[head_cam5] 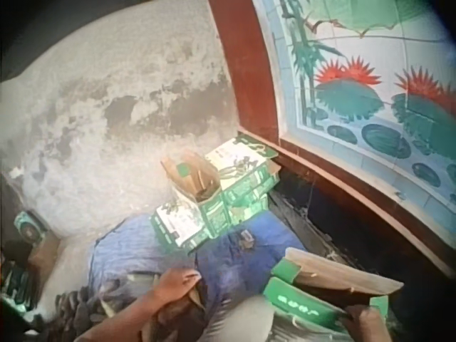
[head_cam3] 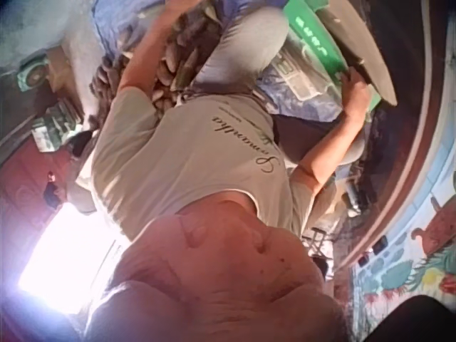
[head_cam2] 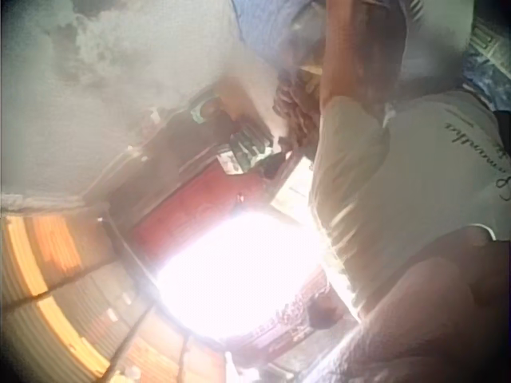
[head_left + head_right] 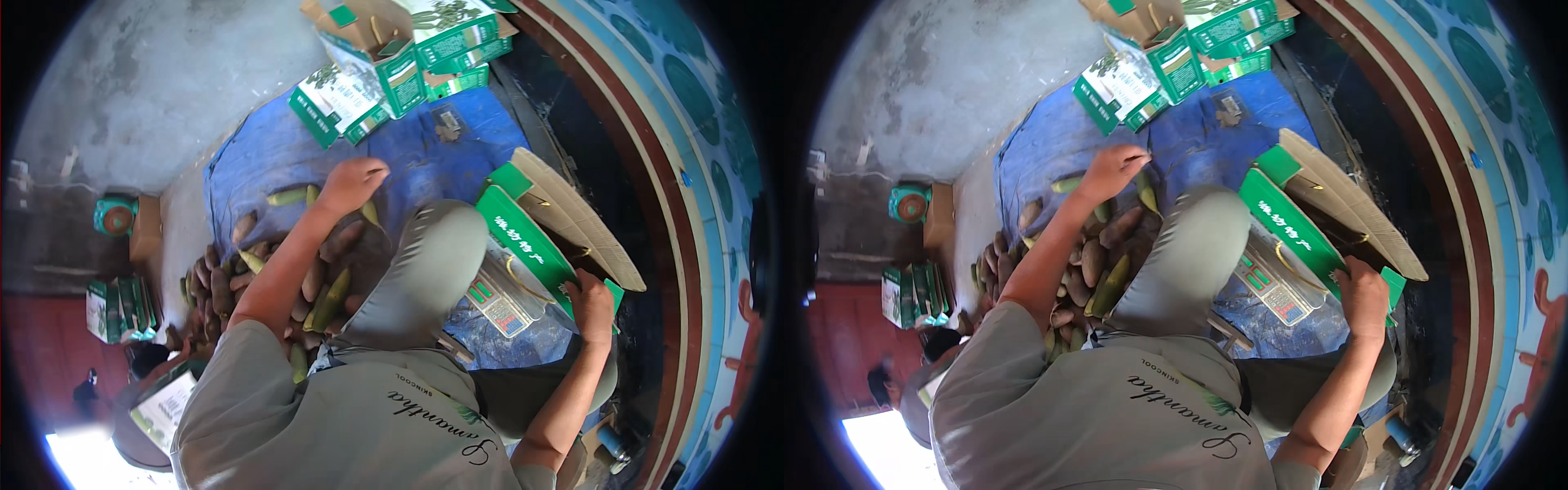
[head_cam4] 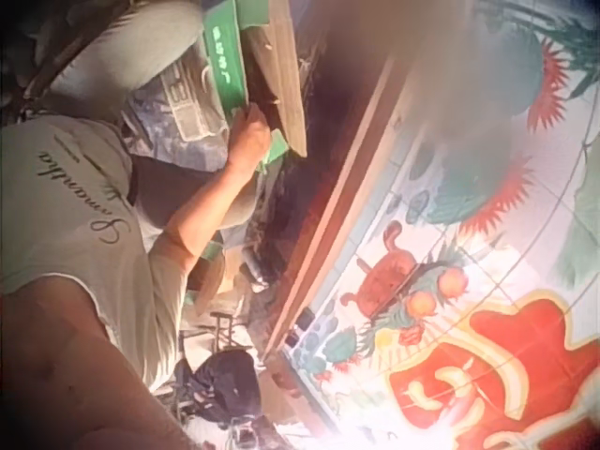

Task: Packing sweet potatoes into cardboard boxes for shipping.

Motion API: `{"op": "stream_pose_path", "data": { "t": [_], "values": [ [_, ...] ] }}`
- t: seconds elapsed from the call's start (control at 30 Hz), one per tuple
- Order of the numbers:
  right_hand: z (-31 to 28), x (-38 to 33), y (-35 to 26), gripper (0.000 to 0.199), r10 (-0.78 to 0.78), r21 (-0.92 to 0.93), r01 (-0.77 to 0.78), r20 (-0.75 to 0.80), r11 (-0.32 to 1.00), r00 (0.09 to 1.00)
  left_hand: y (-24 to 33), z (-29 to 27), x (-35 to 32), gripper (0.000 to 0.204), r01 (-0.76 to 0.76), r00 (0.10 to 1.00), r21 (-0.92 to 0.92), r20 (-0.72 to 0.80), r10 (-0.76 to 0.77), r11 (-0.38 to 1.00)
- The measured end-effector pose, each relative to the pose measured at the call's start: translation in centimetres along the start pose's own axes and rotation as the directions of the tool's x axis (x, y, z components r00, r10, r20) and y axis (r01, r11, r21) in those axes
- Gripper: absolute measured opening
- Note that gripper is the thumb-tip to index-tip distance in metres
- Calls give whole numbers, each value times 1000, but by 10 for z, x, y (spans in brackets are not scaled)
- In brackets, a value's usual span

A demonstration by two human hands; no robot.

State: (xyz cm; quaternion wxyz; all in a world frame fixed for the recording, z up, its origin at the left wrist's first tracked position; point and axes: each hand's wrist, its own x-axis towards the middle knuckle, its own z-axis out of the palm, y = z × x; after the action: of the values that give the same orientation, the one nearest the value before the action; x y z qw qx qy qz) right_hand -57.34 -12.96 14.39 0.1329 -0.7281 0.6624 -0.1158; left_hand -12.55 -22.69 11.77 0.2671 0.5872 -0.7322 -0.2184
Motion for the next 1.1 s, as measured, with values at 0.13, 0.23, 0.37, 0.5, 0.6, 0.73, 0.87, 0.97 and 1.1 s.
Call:
{"op": "stream_pose_path", "data": {
  "t": [0.13,0.23,0.37,0.5,0.6,0.73,0.87,0.97,1.1],
  "values": [
    [-3,-3,1,23,-6,-9,6,-17,1000,1000,-100,-1,-83,22,348,927,259,52,-372,901],
    [10,-2,10,22,33,33,-34,33,999,999,-161,30,-153,27,492,799,375,163,-579,785],
    [0,-5,4,25,58,38,-61,86,997,995,-192,69,-222,31,378,768,496,303,-563,782],
    [1,1,1,20,61,60,-65,77,996,995,-188,94,-252,29,472,624,457,431,-652,754],
    [7,3,6,22,72,109,-82,88,991,993,-182,111,-264,28,468,485,523,522,-702,713],
    [5,3,8,25,67,101,-71,39,992,997,-146,111,-244,51,340,257,786,450,-855,516],
    [5,3,9,26,98,89,-106,91,990,991,-175,108,-256,63,633,454,586,248,-856,506],
    [6,2,13,27,104,67,-111,96,992,990,-191,109,-239,58,653,412,585,259,-874,481],
    [6,4,14,28,147,70,-156,122,985,982,-196,113,-224,60,706,441,595,55,-896,384]
  ]
}}
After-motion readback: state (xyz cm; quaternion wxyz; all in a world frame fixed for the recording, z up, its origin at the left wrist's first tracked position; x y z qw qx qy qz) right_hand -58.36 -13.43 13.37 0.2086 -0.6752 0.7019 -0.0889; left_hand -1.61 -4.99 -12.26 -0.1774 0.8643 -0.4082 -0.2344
